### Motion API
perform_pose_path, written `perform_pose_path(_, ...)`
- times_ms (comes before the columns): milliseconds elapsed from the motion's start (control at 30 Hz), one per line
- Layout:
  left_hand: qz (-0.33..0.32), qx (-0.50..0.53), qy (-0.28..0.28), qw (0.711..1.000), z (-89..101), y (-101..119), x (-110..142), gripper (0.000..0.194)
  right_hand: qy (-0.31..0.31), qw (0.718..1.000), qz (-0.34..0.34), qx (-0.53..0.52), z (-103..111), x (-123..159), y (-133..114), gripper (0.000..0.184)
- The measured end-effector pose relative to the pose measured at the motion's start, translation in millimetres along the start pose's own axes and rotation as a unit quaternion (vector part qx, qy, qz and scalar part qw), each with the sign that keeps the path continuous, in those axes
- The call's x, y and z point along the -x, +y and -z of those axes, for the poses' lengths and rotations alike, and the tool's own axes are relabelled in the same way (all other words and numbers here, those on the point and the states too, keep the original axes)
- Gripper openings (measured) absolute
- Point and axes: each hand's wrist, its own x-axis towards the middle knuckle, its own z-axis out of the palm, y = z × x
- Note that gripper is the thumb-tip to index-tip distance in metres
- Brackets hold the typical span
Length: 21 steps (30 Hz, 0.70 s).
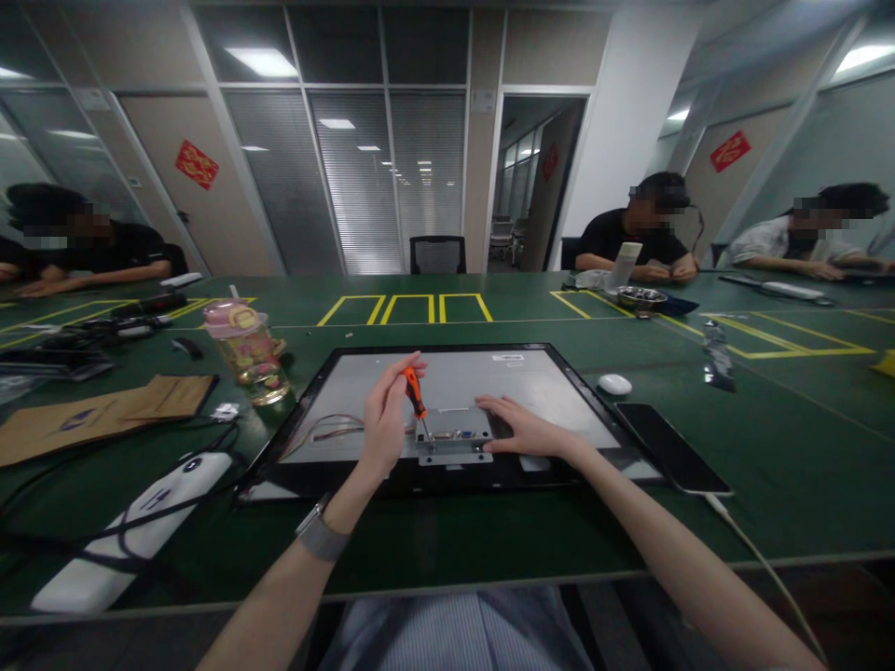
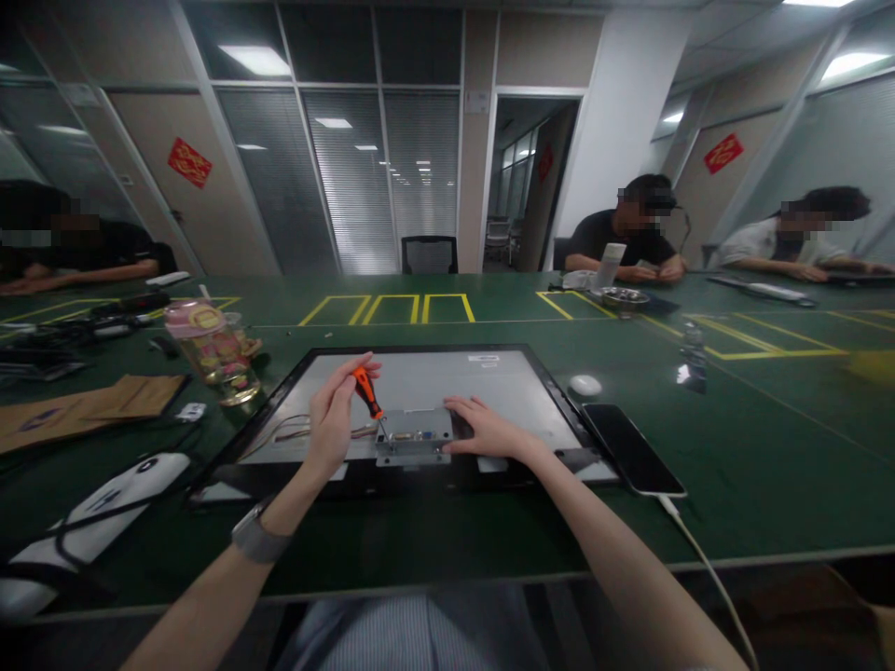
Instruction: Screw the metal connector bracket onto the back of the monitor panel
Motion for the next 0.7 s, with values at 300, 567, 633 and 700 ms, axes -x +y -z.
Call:
perform_pose_path(300,-0.047,-0.047,0.015,0.998,-0.3,-10.0,-3.5,0.016,0.003,1.000,-0.003,-0.012,2.0,1.2,-2.7,0.084)
perform_pose_path(567,-0.001,-0.002,0.000,1.000,0.5,0.1,0.0,0.028,-0.012,0.999,-0.026,-0.013,5.9,2.5,-8.4,0.086)
perform_pose_path(633,0.002,-0.006,-0.004,1.000,0.2,-1.3,0.0,0.025,-0.013,1.000,-0.023,-0.012,6.0,2.3,-8.2,0.085)
perform_pose_path(700,-0.018,-0.023,-0.003,1.000,0.0,-3.6,-1.2,0.020,-0.012,1.000,-0.016,-0.013,5.4,1.9,-7.0,0.085)
